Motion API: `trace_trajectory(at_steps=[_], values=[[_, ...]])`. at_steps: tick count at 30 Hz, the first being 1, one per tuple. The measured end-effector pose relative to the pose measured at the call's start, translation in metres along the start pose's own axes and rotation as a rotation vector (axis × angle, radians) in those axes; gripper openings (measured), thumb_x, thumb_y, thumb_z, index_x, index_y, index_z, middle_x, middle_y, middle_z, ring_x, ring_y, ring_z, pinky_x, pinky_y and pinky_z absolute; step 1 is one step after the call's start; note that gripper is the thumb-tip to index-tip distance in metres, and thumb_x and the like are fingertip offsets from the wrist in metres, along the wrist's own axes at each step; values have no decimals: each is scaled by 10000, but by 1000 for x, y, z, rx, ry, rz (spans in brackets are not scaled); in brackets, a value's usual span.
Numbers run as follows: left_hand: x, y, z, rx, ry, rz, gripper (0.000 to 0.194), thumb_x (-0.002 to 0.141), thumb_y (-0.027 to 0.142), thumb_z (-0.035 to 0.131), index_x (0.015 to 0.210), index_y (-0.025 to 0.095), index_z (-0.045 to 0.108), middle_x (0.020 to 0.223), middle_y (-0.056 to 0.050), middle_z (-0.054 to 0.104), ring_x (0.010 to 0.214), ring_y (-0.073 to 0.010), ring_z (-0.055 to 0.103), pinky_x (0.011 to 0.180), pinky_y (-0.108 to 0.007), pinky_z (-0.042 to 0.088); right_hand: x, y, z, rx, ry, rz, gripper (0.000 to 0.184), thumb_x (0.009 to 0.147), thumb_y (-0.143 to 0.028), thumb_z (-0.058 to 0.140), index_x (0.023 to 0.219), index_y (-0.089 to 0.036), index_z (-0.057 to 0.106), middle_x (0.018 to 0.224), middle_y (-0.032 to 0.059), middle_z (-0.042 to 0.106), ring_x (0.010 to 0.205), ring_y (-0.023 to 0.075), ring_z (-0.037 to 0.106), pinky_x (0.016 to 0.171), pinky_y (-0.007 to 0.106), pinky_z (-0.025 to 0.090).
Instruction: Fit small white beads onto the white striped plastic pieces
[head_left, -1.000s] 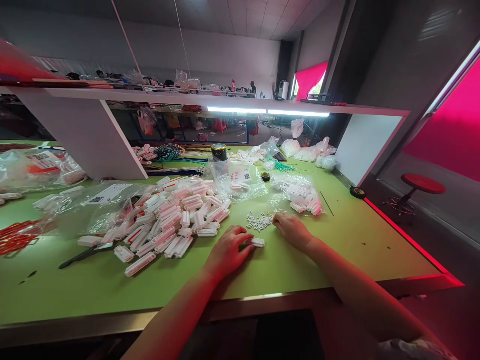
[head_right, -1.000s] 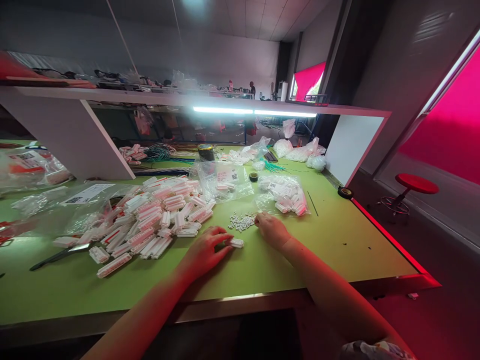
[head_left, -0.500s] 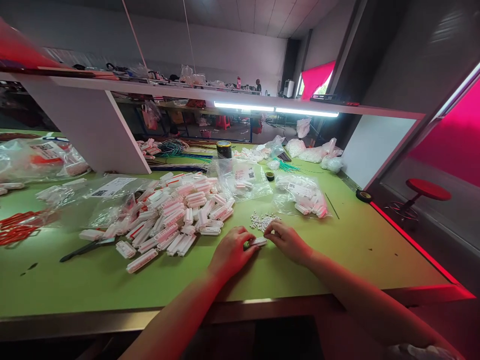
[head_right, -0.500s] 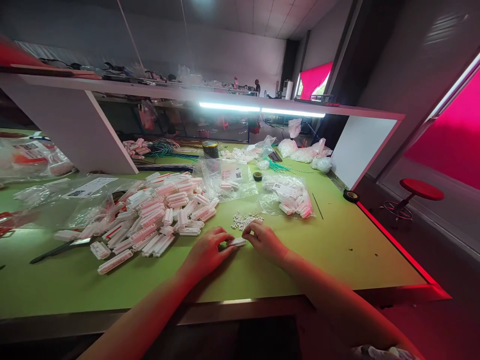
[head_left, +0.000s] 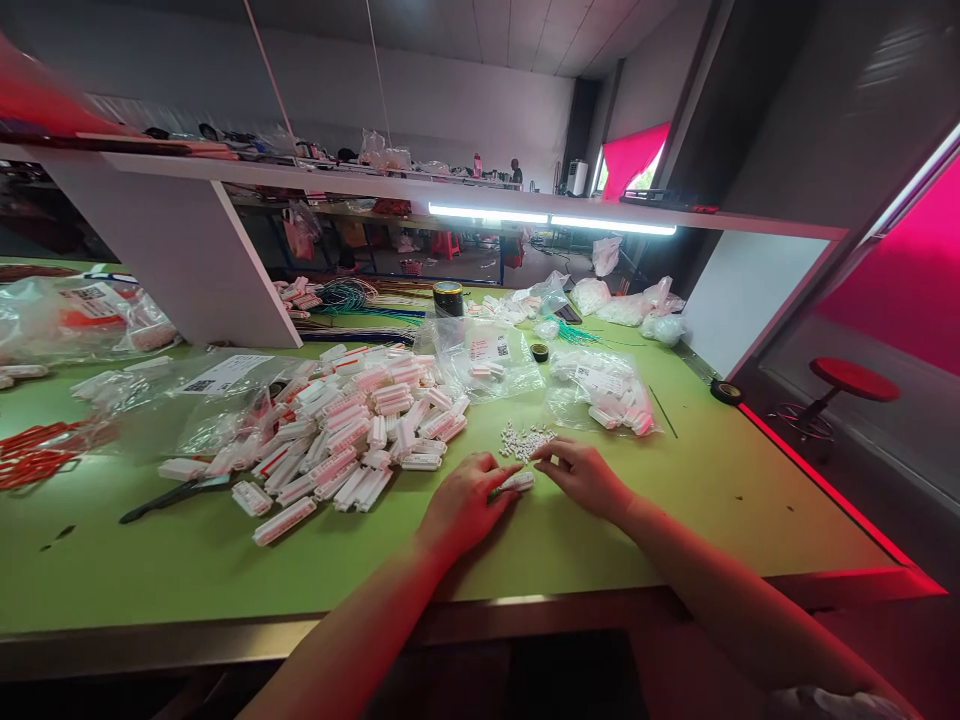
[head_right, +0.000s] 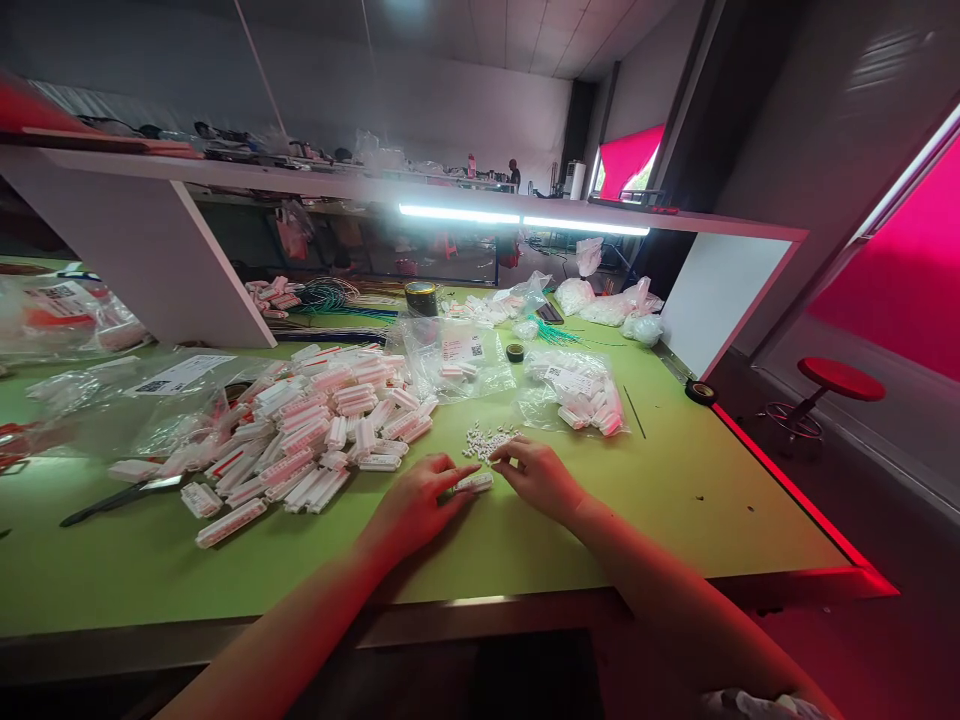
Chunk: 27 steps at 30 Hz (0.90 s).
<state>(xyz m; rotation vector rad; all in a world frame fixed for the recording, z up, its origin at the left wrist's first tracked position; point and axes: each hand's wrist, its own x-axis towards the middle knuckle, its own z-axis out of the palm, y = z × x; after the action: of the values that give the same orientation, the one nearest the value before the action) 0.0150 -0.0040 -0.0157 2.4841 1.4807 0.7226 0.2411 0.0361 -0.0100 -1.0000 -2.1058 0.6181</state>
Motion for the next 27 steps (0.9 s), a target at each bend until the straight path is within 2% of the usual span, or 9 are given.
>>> trace_trajectory(at_steps=[3, 6, 13, 17, 21, 27], values=[[-1, 3, -3, 80, -24, 64, 281, 994, 323, 583, 1234, 350, 727, 913, -44, 628, 852, -200, 601, 787, -314, 487, 4, 11, -8, -49, 66, 18, 101, 946, -241, 639, 937, -215, 737, 870, 30, 703, 740, 160, 618, 722, 281, 497], [-2, 8, -6, 180, -45, 107, 299, 1025, 298, 511, 1230, 352, 722, 924, -56, 616, 851, -208, 581, 766, -318, 479, 7, 22, -14, -116, 99, 38, 126, 959, -253, 626, 918, -216, 739, 895, 43, 720, 802, 181, 647, 765, 299, 509], [-4, 17, -3, 372, -121, 162, 354, 1024, 183, 462, 1316, 259, 647, 990, -97, 645, 1002, -263, 586, 813, -365, 486, 7, 30, -10, -360, 4, 73, 136, 973, -178, 602, 936, -201, 731, 974, 59, 706, 909, 183, 663, 821, 277, 489], [-5, 17, 1, 381, -106, 175, 361, 1015, 154, 452, 1309, 233, 646, 1012, -107, 659, 1013, -261, 588, 823, -370, 494, 13, 22, -2, -525, -98, 128, 155, 1003, -199, 564, 965, -187, 714, 1025, 72, 693, 878, 176, 661, 749, 257, 458], [-5, 16, 1, 376, -88, 163, 357, 1013, 174, 464, 1295, 254, 667, 962, -99, 658, 963, -262, 595, 795, -367, 497, 17, 14, 1, -705, -175, 151, 195, 1019, -183, 514, 952, -154, 694, 1007, 122, 688, 784, 198, 651, 651, 288, 416], [-3, 10, 1, 250, -28, 123, 333, 1045, 309, 458, 1283, 233, 678, 989, -82, 676, 926, -233, 604, 831, -348, 502, 11, 16, -5, -717, -184, 162, 178, 1011, -170, 521, 934, -171, 681, 991, 118, 689, 742, 181, 633, 631, 279, 392]])
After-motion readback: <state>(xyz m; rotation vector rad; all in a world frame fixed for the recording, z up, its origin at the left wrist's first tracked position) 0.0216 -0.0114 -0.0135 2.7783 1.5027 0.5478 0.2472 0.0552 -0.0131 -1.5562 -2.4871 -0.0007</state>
